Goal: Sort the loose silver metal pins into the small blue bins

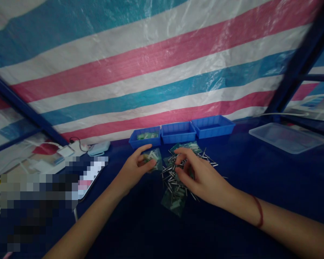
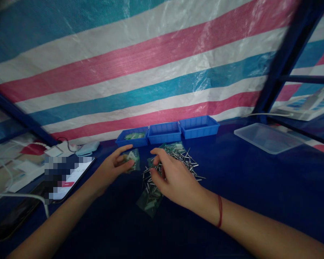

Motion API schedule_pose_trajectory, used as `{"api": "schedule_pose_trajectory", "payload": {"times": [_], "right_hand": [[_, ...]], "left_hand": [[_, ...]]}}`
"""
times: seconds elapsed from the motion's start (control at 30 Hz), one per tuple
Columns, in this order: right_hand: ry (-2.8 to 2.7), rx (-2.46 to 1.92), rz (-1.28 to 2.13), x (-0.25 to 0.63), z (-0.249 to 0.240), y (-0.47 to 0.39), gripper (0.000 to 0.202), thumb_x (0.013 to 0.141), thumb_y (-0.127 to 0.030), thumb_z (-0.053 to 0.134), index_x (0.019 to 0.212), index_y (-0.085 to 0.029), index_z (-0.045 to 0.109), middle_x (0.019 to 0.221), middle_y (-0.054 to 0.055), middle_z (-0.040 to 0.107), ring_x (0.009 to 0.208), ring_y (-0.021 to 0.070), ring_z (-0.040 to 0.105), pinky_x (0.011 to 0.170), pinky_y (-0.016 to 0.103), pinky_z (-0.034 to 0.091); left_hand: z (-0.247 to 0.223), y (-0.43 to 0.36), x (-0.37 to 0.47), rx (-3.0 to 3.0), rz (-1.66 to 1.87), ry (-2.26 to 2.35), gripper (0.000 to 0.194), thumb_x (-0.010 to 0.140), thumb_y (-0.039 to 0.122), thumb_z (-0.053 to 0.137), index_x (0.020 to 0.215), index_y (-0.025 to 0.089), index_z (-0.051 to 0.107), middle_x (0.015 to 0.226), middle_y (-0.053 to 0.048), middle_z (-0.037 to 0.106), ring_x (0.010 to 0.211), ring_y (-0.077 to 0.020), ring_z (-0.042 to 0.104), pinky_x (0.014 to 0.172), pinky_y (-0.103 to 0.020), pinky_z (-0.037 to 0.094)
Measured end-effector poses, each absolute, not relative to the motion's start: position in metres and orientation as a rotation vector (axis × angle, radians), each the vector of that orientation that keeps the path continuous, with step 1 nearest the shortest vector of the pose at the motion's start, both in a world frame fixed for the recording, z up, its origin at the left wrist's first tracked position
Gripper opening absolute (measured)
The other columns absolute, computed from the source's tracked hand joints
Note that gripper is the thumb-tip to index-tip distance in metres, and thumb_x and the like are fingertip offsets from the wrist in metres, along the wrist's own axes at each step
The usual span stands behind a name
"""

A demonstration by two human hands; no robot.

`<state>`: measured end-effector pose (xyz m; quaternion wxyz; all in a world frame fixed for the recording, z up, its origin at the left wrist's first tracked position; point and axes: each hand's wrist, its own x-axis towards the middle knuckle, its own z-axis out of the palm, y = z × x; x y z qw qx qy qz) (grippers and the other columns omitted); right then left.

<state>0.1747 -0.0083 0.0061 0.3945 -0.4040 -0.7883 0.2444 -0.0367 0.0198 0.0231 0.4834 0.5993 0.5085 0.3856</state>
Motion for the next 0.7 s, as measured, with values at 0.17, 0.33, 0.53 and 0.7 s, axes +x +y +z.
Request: {"api": "schedule_pose_trajectory", "payload": {"times": [0.17,0.33,0.53,0.7], "right_hand": [[-1.895,-1.069,0.724,0.173,0.008,-0.007,0.020,0.084,-0.034,0.054,0.098,-0.019,0.052,0.080,0.002,0.059,0.054,0.0107,0.051,0.051,0.026,0.041],[-1.688,-1.069,0.570,0.180,0.006,0.008,0.008,0.084,-0.023,0.052,0.078,-0.019,0.056,0.067,-0.001,0.055,0.060,0.0129,0.052,0.054,0.026,0.041],[-1.958,-0.913,0.064,0.199,0.006,0.010,0.021,0.081,-0.008,0.047,0.092,-0.020,0.059,0.090,0.006,0.057,0.080,0.0173,0.057,0.065,0.030,0.048],[-2.039,-0.864,-0.007,0.198,0.007,0.004,0.023,0.084,-0.007,0.045,0.097,-0.022,0.057,0.095,0.007,0.057,0.085,0.0180,0.058,0.070,0.031,0.049]], "left_hand": [[0.029,0.026,0.012,1.353,1.129,1.037,0.032,0.070,0.030,0.071,0.094,0.016,0.057,0.082,-0.001,0.066,0.072,-0.0132,0.062,0.069,-0.026,0.047],[0.017,0.028,0.023,1.432,1.158,0.928,0.028,0.074,0.037,0.068,0.093,0.017,0.060,0.092,-0.004,0.067,0.087,-0.0167,0.061,0.077,-0.028,0.046],[0.006,0.017,0.016,1.149,0.958,0.876,0.063,0.074,0.067,0.053,0.106,0.014,0.057,0.076,-0.005,0.064,0.058,-0.0123,0.057,0.052,-0.024,0.041],[0.003,0.007,0.025,1.202,0.984,0.861,0.033,0.071,0.035,0.073,0.092,0.015,0.057,0.072,0.001,0.062,0.064,-0.0097,0.058,0.061,-0.021,0.043]]}}
